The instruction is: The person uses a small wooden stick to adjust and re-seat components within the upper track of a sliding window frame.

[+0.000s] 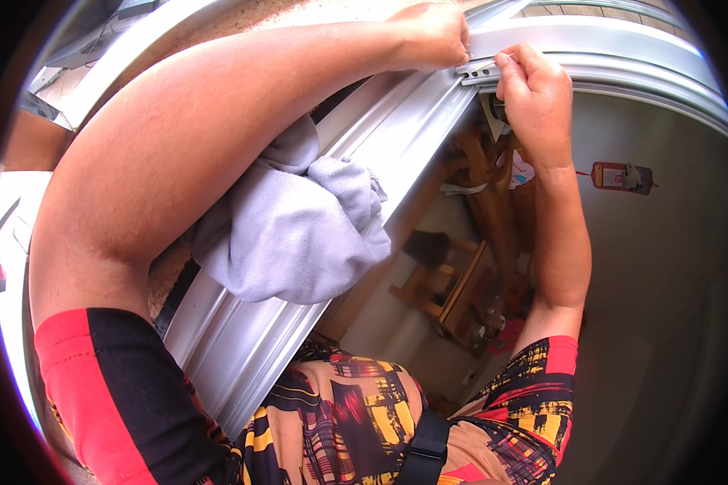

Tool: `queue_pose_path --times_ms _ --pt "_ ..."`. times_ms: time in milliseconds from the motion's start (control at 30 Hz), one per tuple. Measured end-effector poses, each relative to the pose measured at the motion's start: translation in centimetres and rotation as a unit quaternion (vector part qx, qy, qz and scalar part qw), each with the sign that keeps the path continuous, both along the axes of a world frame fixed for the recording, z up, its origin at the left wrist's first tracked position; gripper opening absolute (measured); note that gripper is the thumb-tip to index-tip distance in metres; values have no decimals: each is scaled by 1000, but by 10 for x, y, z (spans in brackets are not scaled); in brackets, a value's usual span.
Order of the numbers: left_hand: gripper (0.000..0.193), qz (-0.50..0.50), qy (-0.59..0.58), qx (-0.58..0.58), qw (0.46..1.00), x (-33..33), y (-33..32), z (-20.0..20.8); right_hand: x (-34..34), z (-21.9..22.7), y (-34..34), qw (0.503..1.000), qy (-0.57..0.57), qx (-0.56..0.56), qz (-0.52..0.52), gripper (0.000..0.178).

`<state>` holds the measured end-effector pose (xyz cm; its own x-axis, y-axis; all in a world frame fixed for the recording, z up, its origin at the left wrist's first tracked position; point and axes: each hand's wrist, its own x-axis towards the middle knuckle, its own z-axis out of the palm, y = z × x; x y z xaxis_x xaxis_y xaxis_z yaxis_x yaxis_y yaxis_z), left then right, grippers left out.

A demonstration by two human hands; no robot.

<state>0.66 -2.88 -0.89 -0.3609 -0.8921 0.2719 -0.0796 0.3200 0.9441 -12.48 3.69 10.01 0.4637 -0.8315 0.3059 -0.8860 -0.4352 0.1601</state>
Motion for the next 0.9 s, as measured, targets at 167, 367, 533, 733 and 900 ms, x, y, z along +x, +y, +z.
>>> queue_pose_path --times_ms 167,367,533,733,900 --pt "13 -9 -12 14 1000 2 1 1 -13 -4 10 997 -69 16 17 7" --pt "13 -3 -20 -2 1000 5 3 3 -10 -7 14 986 71 -106 106 5" --pt "12 -16 -11 17 1000 6 6 3 -2 -1 12 971 207 -100 64 3" --pt "12 2 -30 23 999 1 4 3 13 -3 2 948 314 -49 -9 7" --pt "12 10 -38 12 999 2 3 4 22 -8 5 947 315 -41 -51 4"
